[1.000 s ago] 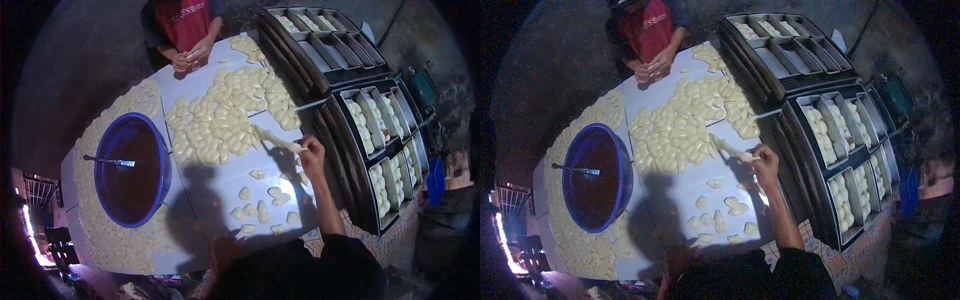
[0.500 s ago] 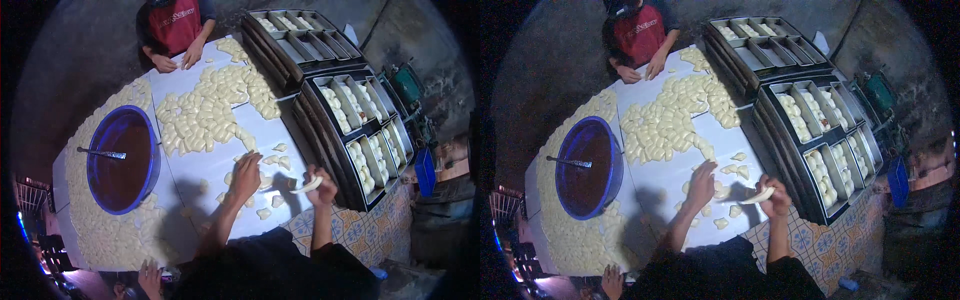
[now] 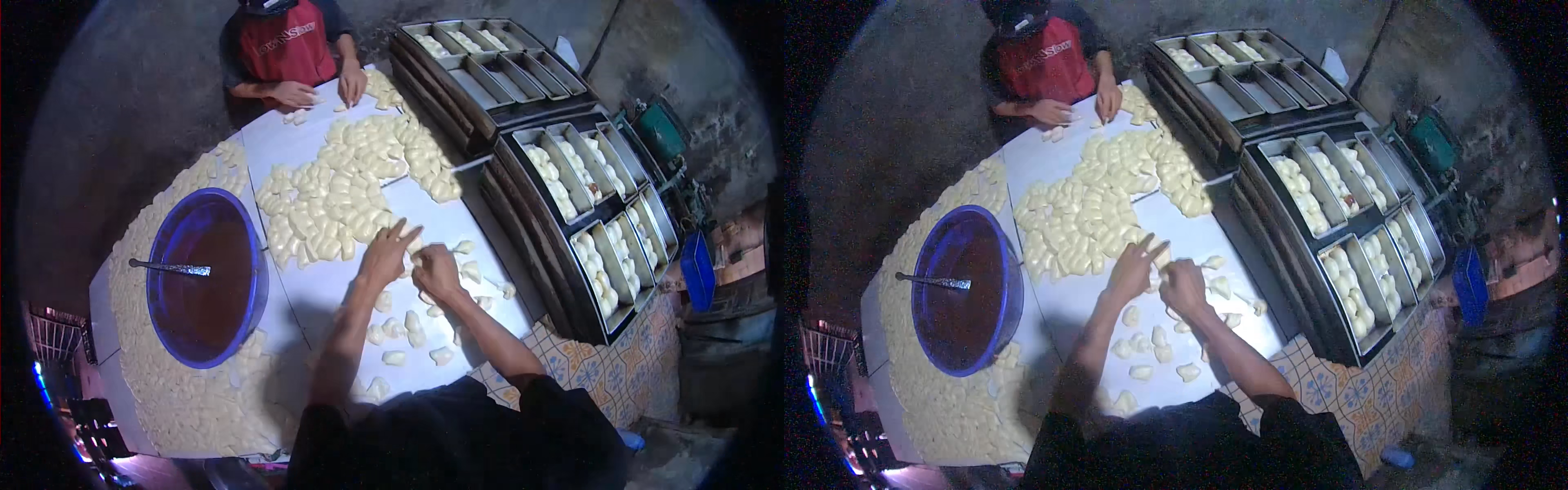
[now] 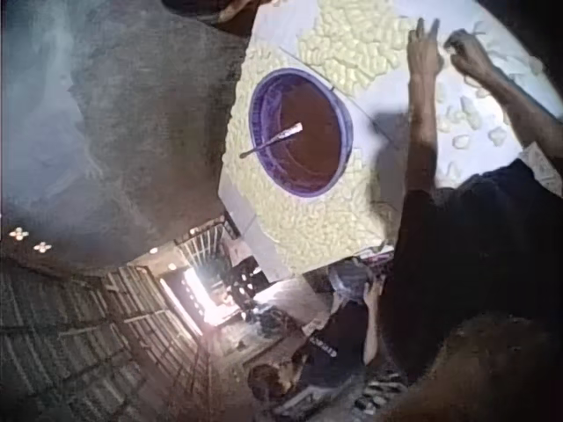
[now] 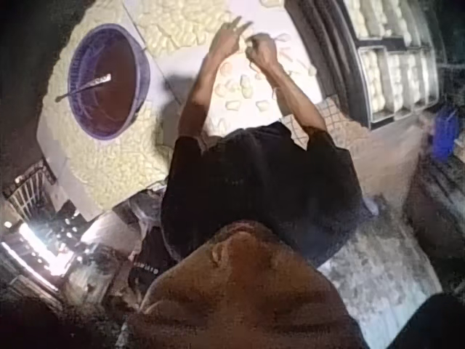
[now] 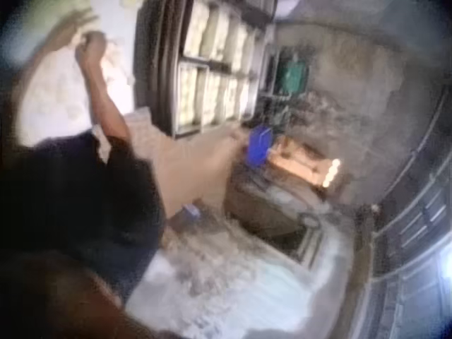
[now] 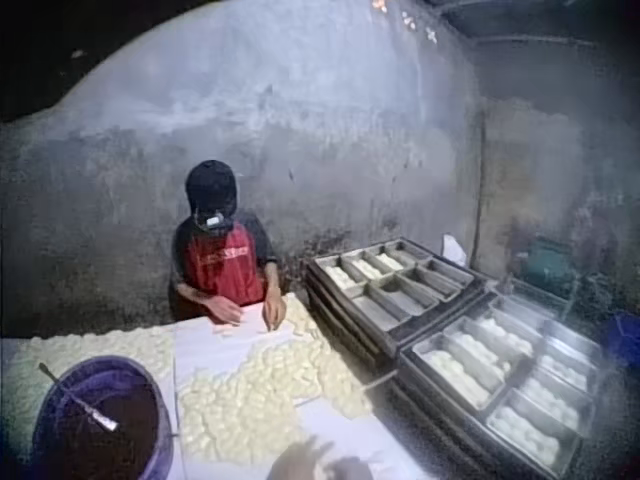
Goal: The person separates portions of dough on a table, coats pieces of dough with filling from a bowl, folds and pinches the dough into balls by hand, and places the shaped dough into baking pans.
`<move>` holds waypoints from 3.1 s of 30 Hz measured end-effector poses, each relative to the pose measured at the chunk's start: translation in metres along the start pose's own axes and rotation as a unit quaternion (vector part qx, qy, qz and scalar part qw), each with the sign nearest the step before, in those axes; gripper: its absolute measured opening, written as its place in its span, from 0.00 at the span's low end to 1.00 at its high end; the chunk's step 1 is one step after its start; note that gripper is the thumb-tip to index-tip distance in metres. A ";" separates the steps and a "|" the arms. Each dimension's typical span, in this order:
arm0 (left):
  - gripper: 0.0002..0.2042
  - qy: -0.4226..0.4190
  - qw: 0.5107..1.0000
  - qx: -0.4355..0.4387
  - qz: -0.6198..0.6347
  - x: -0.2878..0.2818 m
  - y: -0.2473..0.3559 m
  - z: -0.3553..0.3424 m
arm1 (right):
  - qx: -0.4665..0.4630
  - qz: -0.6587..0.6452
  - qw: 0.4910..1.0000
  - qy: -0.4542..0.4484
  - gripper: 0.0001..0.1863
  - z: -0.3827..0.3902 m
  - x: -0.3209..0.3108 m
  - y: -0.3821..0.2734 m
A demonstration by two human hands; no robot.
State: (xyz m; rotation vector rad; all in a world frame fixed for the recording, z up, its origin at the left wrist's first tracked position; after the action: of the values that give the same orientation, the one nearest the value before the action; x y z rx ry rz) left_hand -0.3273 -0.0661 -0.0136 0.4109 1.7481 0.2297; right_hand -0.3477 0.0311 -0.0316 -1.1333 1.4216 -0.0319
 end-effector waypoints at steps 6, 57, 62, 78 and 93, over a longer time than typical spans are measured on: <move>0.16 0.042 0.999 -0.011 0.009 0.016 -0.009 0.012 | 0.157 -0.350 0.912 -0.145 0.06 0.095 -0.046 0.013; 0.32 0.170 0.912 -0.320 0.194 -0.110 0.044 0.207 | -0.070 -0.195 0.959 -0.195 0.13 0.027 -0.028 -0.083; 0.38 0.050 0.935 -0.180 0.303 -0.075 0.083 0.172 | -0.077 -0.406 0.767 -0.490 0.14 0.109 -0.040 -0.159; 0.09 0.293 0.849 -0.290 0.331 -0.081 0.021 0.273 | 0.013 -0.069 0.997 -0.039 0.19 -0.049 0.065 -0.029; 0.16 0.311 0.369 -0.372 0.793 0.018 0.037 0.297 | -0.165 -0.318 0.883 -0.302 0.19 0.157 -0.011 -0.207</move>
State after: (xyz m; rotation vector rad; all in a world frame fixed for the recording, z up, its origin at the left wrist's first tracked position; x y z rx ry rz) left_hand -0.0358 -0.0454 -0.0807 1.2963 0.9353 2.7525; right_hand -0.1071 0.0234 0.0670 -1.6760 0.4677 0.0980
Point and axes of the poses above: each hand's wrist, its own z-axis away from the middle knuckle, its own x-axis out of the palm, y = z × x, the point moved 10 cm from there along -z, towards the middle knuckle, and after that the axes turned 4 degrees about z, right-handed, at the moved point
